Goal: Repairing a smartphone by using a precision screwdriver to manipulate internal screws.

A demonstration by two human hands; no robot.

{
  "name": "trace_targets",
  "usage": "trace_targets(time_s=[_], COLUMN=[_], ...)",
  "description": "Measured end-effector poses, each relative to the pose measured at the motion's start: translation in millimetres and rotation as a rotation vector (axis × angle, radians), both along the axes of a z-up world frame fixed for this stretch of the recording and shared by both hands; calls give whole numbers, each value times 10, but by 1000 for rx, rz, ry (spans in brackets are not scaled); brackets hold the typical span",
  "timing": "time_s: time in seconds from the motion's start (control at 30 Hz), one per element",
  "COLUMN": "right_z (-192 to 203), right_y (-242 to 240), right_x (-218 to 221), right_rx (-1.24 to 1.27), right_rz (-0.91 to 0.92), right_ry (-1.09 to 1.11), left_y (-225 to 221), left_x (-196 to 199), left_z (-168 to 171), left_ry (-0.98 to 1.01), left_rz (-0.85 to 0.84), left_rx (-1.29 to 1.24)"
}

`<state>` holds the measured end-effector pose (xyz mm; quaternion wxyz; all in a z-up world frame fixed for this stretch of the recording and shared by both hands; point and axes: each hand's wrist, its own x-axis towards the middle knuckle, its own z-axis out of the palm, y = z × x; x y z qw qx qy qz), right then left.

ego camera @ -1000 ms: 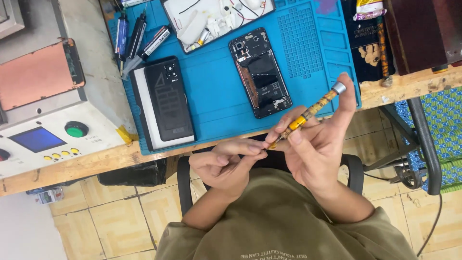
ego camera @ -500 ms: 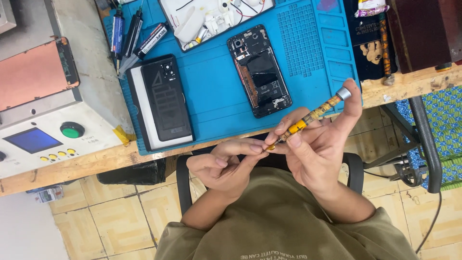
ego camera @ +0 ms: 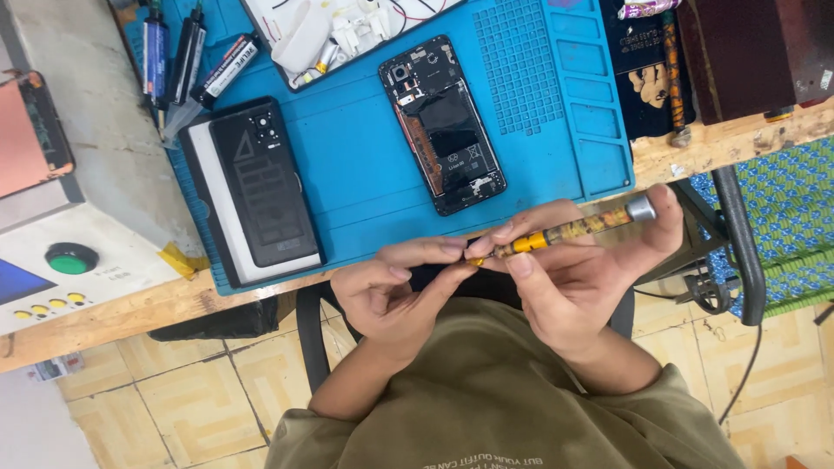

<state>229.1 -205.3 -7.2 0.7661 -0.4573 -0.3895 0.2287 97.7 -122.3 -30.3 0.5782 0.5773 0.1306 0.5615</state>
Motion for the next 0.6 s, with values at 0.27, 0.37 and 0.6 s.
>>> trace_targets(time_s=[0.27,0.37,0.6], right_z=[-179,-153,-99], right_y=[288,366,375], right_x=[555,617,687], right_rx=[-48,-67,-111], right_rz=[22,119,35], right_ry=[-301,-457,-449], left_y=[338,352,324], left_x=[-141,-168,-209], left_z=[-116,-148,-240], left_ry=[700,735,868], left_rz=[266,235,253], left_rx=[473,580,704])
